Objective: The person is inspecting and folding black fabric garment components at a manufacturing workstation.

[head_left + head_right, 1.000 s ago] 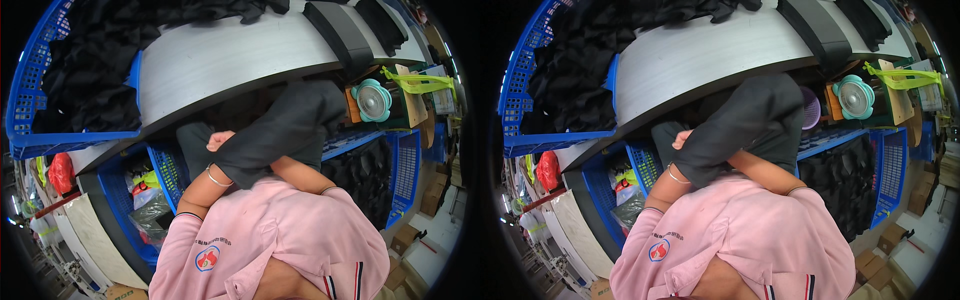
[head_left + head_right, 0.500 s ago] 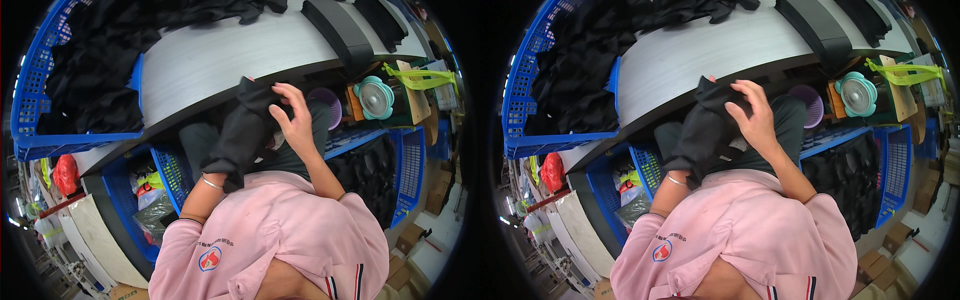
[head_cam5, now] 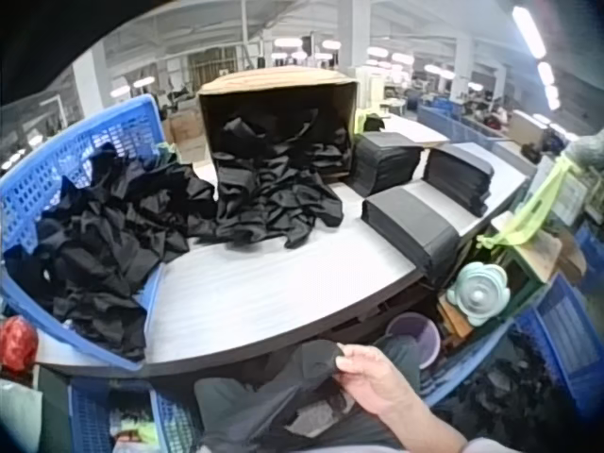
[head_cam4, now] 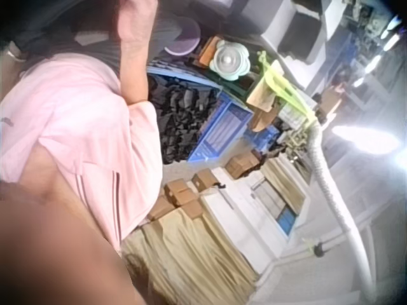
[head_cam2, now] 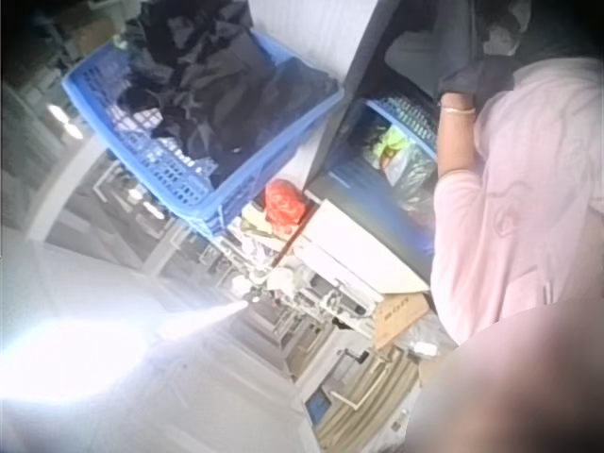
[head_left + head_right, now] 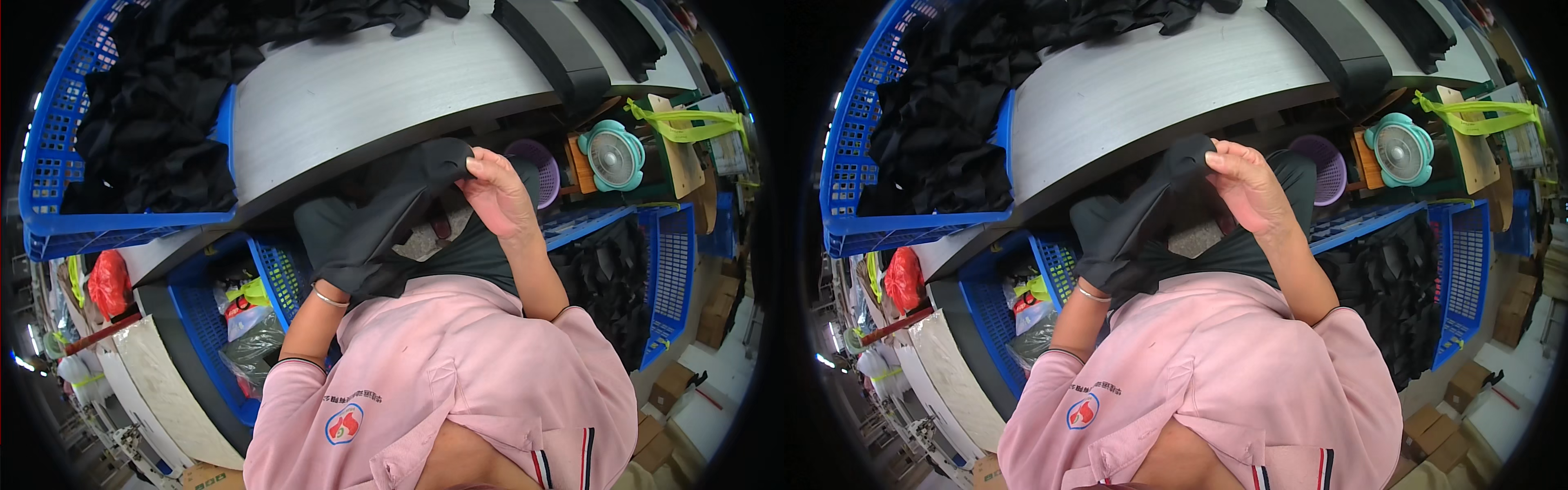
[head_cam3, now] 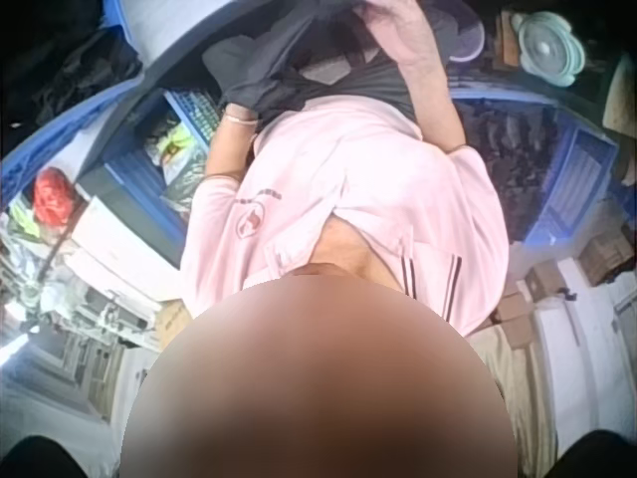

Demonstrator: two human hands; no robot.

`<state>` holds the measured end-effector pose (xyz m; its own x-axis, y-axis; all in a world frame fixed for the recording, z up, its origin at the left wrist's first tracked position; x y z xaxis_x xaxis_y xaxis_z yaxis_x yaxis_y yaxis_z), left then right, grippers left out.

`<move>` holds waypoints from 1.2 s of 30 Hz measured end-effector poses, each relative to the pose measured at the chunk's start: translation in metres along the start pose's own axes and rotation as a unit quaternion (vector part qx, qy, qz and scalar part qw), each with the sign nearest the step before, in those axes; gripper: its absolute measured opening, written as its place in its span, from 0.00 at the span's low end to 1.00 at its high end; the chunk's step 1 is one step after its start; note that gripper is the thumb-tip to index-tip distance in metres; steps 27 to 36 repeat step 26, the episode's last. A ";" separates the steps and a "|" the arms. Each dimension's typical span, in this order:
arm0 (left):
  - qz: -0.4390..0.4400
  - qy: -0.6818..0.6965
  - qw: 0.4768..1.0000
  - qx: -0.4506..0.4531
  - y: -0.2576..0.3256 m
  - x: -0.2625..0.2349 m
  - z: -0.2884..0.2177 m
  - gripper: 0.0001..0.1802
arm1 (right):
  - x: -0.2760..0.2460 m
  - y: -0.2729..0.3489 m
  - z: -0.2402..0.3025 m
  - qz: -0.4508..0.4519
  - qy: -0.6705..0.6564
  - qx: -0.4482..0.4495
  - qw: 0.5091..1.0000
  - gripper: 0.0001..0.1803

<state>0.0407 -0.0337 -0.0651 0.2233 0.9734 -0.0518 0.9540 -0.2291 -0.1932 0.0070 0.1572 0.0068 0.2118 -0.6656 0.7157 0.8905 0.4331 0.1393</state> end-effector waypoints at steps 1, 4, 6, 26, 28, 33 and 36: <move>-0.001 -0.025 1.000 0.000 0.001 -0.003 -0.007 0.19 | 0.002 -0.003 0.000 -0.006 -0.019 0.002 1.000 0.07; 0.000 -0.096 0.995 -0.002 0.003 0.011 -0.027 0.19 | -0.005 -0.011 -0.001 -0.027 -0.022 -0.005 0.999 0.10; 0.000 -0.144 0.990 -0.004 -0.009 0.022 -0.036 0.20 | -0.009 -0.018 -0.002 -0.053 -0.012 0.000 0.999 0.11; 0.036 -0.420 0.907 -0.009 0.048 -0.022 -0.040 0.28 | 0.024 0.007 -0.013 0.115 0.588 -0.080 0.797 0.07; 0.036 -0.420 0.907 -0.009 0.048 -0.022 -0.040 0.28 | 0.024 0.007 -0.013 0.115 0.588 -0.080 0.797 0.07; 0.036 -0.420 0.907 -0.009 0.048 -0.022 -0.040 0.28 | 0.024 0.007 -0.013 0.115 0.588 -0.080 0.797 0.07; 0.036 -0.420 0.907 -0.009 0.048 -0.022 -0.040 0.28 | 0.024 0.007 -0.013 0.115 0.588 -0.080 0.797 0.07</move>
Point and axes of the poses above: each hand's wrist, its own y-axis away from the middle knuckle, its own x-axis out of the palm, z = x × y, the point moved 3 cm from there along -y, towards the middle knuckle, and after that the axes turned 2 degrees about -z, right-handed, at the moved point
